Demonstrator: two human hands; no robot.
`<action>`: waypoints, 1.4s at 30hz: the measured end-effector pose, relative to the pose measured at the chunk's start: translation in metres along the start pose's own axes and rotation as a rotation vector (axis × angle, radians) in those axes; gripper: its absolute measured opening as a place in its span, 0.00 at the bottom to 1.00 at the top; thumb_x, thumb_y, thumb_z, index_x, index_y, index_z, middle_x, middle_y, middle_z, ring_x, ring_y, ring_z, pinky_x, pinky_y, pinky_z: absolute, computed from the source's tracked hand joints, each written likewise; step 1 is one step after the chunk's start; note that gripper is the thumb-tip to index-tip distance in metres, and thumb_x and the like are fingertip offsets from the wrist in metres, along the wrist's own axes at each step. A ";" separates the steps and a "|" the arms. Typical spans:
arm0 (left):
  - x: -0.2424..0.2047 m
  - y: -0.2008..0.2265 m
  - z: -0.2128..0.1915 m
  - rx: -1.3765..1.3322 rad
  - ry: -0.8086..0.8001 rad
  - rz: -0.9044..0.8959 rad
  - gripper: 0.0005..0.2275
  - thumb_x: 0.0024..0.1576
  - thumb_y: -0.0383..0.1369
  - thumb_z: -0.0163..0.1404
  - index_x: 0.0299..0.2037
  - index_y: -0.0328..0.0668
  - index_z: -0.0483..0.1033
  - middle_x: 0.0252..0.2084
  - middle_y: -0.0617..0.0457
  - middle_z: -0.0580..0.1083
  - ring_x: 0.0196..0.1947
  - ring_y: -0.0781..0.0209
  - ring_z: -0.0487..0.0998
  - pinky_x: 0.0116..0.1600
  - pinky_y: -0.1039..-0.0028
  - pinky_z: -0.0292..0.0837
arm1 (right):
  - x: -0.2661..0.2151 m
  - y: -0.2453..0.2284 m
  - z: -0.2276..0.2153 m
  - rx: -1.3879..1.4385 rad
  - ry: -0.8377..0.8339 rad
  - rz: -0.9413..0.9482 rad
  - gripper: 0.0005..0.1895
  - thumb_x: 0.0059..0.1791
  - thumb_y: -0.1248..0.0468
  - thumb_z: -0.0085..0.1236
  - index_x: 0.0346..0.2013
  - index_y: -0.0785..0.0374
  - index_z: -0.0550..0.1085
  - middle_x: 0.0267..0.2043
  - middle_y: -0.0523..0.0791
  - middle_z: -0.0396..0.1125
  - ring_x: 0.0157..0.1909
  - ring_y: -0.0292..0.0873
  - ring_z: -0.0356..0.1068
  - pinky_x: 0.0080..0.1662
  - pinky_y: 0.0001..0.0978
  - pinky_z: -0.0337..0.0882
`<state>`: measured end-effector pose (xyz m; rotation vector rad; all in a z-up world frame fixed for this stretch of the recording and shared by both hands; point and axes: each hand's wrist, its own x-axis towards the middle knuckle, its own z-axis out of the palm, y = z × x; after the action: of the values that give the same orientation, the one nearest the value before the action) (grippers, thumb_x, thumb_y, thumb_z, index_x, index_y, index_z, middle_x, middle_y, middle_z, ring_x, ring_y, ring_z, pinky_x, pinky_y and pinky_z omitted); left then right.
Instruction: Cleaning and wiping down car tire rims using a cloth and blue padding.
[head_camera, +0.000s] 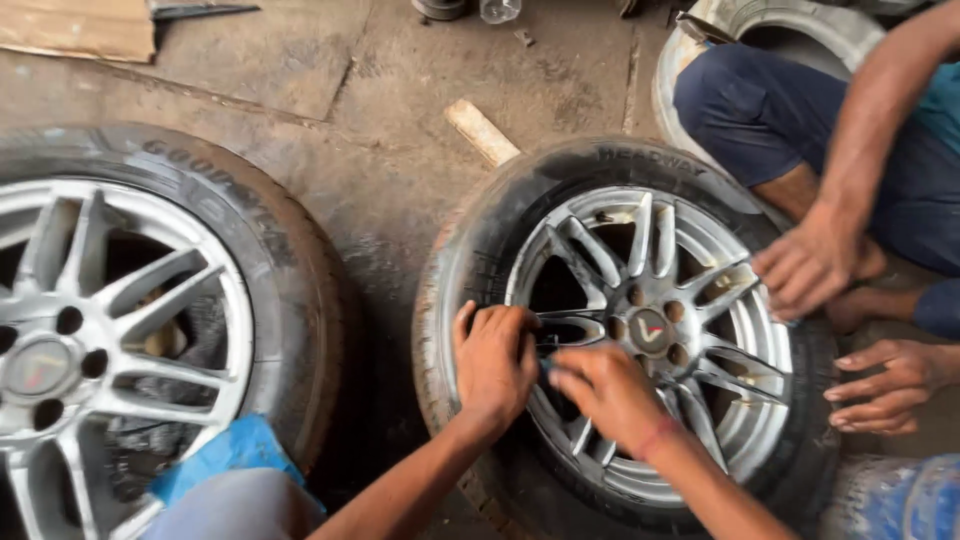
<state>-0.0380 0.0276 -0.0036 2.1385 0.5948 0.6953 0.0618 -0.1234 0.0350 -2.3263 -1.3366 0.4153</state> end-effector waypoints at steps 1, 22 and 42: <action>0.000 0.000 -0.003 0.011 -0.018 0.011 0.06 0.52 0.27 0.53 0.38 0.45 0.77 0.39 0.53 0.77 0.51 0.54 0.75 0.71 0.54 0.50 | -0.007 -0.020 -0.006 0.048 -0.006 -0.016 0.10 0.47 0.61 0.63 0.38 0.64 0.81 0.38 0.50 0.78 0.42 0.54 0.77 0.45 0.41 0.73; 0.013 0.060 0.018 -0.552 -0.812 -0.181 0.13 0.58 0.33 0.54 0.50 0.38 0.80 0.38 0.43 0.81 0.34 0.63 0.83 0.41 0.67 0.78 | -0.070 0.030 -0.015 0.967 0.299 0.692 0.14 0.47 0.61 0.63 0.44 0.66 0.78 0.40 0.41 0.73 0.38 0.34 0.73 0.36 0.33 0.75; 0.072 -0.014 0.083 0.468 -0.647 0.216 0.08 0.49 0.33 0.54 0.36 0.43 0.82 0.32 0.38 0.78 0.35 0.38 0.81 0.42 0.52 0.78 | -0.068 -0.009 0.077 0.114 0.418 0.710 0.36 0.50 0.49 0.51 0.65 0.68 0.57 0.77 0.56 0.38 0.65 0.64 0.62 0.55 0.51 0.70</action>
<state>0.0668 0.0352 -0.0397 2.6984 0.1778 -0.0722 -0.0132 -0.1625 -0.0239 -2.5406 -0.2667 0.1772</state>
